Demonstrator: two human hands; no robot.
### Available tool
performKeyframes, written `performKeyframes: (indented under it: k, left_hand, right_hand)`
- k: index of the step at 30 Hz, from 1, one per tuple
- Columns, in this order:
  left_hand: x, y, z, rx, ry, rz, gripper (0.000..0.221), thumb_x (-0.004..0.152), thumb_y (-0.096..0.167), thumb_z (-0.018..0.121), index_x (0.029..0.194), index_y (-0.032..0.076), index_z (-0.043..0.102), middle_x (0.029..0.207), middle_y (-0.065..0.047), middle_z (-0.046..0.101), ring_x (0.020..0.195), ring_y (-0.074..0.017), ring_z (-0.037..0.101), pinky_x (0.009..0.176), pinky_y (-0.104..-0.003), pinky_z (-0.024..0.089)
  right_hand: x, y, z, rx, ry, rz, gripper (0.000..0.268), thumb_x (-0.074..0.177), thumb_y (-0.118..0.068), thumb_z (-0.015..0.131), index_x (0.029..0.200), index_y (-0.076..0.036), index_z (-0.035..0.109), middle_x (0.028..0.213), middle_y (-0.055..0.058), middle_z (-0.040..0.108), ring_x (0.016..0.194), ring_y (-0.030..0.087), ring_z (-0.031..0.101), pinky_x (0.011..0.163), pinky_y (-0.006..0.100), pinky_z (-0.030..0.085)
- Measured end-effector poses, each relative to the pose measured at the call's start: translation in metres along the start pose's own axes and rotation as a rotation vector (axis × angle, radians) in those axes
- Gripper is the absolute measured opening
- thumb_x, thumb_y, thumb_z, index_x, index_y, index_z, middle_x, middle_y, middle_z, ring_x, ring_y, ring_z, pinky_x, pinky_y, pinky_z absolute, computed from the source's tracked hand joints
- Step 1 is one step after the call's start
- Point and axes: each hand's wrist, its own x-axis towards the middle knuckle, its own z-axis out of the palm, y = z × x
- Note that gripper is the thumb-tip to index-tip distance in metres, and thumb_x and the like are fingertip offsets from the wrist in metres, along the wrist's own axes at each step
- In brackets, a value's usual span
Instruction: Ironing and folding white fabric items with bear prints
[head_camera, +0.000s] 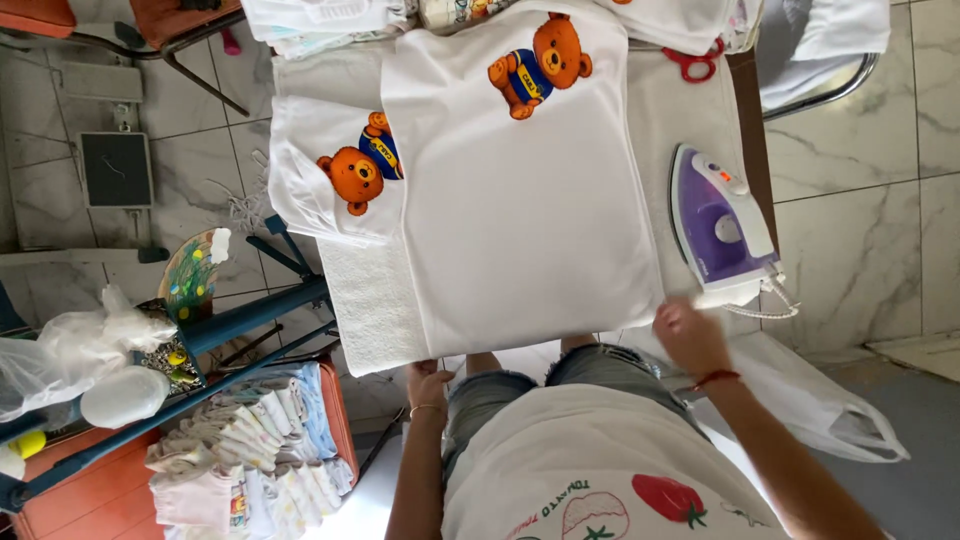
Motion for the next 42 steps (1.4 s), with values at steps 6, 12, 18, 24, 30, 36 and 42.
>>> performKeyframes:
  k: [6,12,18,24,30,36,42]
  left_hand:
    - [-0.010,0.013,0.006,0.957,-0.122,-0.114,0.049,0.057,0.032,0.068,0.099,0.009,0.059,0.093,-0.008,0.064,0.087,-0.0232,0.058,0.071,-0.036,0.043]
    - [-0.039,0.039,0.005,1.438,-0.183,-0.268,0.059,0.066,0.064,0.042,0.108,0.024,0.056,0.117,-0.002,0.054,0.114,-0.0272,0.044,0.096,-0.057,0.017]
    - [-0.046,0.019,-0.018,1.082,-0.288,-0.010,0.057,0.068,0.060,0.060,0.107,0.018,0.059,0.104,-0.008,0.062,0.103,-0.0306,0.052,0.088,-0.047,0.040]
    - [-0.034,0.056,0.002,0.914,-0.265,0.064,0.021,0.065,0.031,0.061,0.063,0.011,0.065,0.057,0.004,0.044,0.057,-0.0102,0.036,0.052,-0.032,0.034]
    - [-0.071,0.198,0.084,0.712,-0.322,-0.260,0.026,0.063,0.039,0.046,0.078,0.023,0.059,0.051,0.004,0.035,0.046,-0.0068,0.031,0.051,-0.023,0.026]
    - [-0.141,0.304,0.134,-0.278,-0.712,0.497,0.024,0.073,0.004,0.053,0.094,-0.005,0.060,0.110,-0.014,0.056,0.105,-0.0198,0.051,0.091,-0.031,0.044]
    - [-0.111,0.273,0.124,0.526,-0.241,0.536,0.019,0.086,0.021,0.047,0.070,0.013,0.048,0.062,0.004,0.042,0.059,-0.0072,0.038,0.052,-0.024,0.031]
  right_hand:
    - [-0.008,-0.013,0.025,1.039,-0.445,1.042,0.039,0.071,-0.001,0.058,0.104,-0.003,0.039,0.114,0.012,0.050,0.106,0.023,0.049,0.093,0.035,0.039]
    - [-0.052,0.071,0.079,0.355,-0.488,0.376,0.069,0.064,-0.047,0.057,0.124,-0.015,0.045,0.122,0.010,0.050,0.109,0.026,0.048,0.092,0.038,0.035]
    - [-0.061,0.041,0.046,0.562,-0.416,0.576,0.068,0.060,-0.040,0.073,0.115,-0.007,0.054,0.091,0.022,0.060,0.085,0.038,0.056,0.072,0.045,0.042]
    - [-0.026,0.007,-0.002,0.612,-0.745,0.795,0.038,0.069,-0.033,0.065,0.086,0.002,0.064,0.075,0.014,0.065,0.068,0.026,0.059,0.063,0.037,0.046]
    - [0.060,-0.009,-0.063,0.668,-0.622,0.661,0.048,0.069,-0.023,0.061,0.111,0.001,0.058,0.117,0.013,0.057,0.108,0.025,0.053,0.087,0.032,0.040]
    - [0.094,-0.089,-0.183,1.631,-0.125,-0.283,0.042,0.078,-0.005,0.051,0.119,-0.009,0.047,0.125,0.011,0.048,0.121,0.026,0.047,0.105,0.044,0.040]
    - [0.114,-0.091,-0.160,0.672,-0.088,0.122,0.042,0.081,-0.044,0.062,0.057,-0.022,0.037,0.050,-0.009,0.035,0.044,0.003,0.030,0.041,0.020,0.021]
